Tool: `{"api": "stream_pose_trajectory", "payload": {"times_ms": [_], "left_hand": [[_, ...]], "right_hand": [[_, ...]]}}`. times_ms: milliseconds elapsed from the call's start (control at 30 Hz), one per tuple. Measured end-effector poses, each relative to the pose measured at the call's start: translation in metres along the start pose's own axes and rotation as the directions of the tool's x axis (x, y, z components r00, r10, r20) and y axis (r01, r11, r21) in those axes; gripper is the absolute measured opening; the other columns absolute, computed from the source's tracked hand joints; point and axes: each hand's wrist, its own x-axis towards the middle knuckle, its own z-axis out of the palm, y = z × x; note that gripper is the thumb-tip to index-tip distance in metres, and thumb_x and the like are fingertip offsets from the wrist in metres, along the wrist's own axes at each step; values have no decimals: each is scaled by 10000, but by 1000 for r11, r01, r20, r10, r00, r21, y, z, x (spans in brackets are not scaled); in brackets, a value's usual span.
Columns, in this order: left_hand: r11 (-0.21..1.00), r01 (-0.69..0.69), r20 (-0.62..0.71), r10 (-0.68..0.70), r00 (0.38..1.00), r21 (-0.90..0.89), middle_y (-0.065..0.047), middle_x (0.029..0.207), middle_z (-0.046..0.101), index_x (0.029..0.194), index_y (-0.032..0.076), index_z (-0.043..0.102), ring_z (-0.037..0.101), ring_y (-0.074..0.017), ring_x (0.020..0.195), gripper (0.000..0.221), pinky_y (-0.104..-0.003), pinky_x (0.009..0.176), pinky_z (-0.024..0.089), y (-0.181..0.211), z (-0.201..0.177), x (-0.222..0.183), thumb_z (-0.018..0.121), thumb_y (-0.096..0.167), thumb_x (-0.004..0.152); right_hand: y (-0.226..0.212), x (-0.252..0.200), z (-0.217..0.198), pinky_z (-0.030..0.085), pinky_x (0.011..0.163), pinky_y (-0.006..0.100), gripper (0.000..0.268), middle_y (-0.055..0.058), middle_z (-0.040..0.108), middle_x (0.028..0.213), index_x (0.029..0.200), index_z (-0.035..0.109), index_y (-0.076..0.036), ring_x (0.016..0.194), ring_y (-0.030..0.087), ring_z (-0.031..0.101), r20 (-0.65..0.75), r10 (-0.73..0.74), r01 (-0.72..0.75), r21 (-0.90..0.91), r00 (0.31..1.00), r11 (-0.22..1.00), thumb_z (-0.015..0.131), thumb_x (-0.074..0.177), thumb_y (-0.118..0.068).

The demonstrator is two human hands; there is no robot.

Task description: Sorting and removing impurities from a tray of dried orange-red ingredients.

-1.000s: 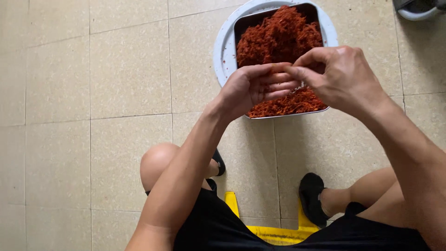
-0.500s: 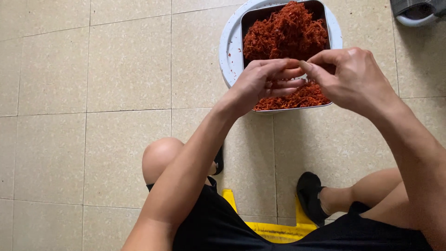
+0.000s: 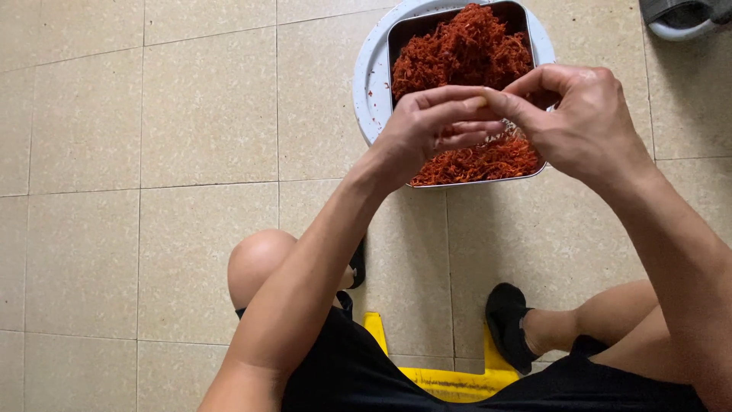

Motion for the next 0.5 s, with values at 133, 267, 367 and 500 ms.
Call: {"api": "stream_pose_trajectory", "payload": {"times_ms": [133, 267, 367, 500], "left_hand": [[978, -127, 8, 127, 992, 163, -204, 1188, 745, 1340, -48, 619, 754, -265, 1099, 420, -376, 1003, 647, -2, -10, -6, 661, 224, 1023], [966, -144, 57, 134, 989, 213, -213, 1178, 763, 1335, -60, 640, 774, -263, 1094, 388, -365, 987, 662, 1, -13, -12, 636, 215, 1062], [964, -137, 83, 121, 989, 228, -215, 1178, 763, 1328, -61, 643, 778, -263, 1089, 394, -356, 978, 667, 4, -15, -15, 629, 230, 1064], [967, -87, -8, 92, 996, 240, -213, 1143, 782, 1304, -59, 656, 808, -263, 1019, 415, -348, 912, 688, 5, -15, -15, 616, 257, 1039]], "right_hand": [[-10, 0, 0, 477, 424, 295, 367, 106, 706, 748, 1059, 763, -16, 545, 153, 621, 38, 96, -100, 109, 995, 989, 694, 1047, -376], [-13, 2, 4, 427, 402, 290, 367, 104, 662, 681, 1083, 743, -24, 515, 131, 577, 24, 107, -108, 83, 994, 991, 635, 1112, -374], [-17, 4, 2, 445, 395, 274, 378, 75, 663, 713, 1065, 720, -19, 509, 117, 577, -13, 101, -99, 129, 995, 987, 597, 1118, -372], [-18, 5, -6, 482, 411, 303, 380, 113, 688, 734, 1086, 726, -12, 539, 142, 628, 6, 109, -109, 145, 994, 983, 611, 1113, -372]]}}
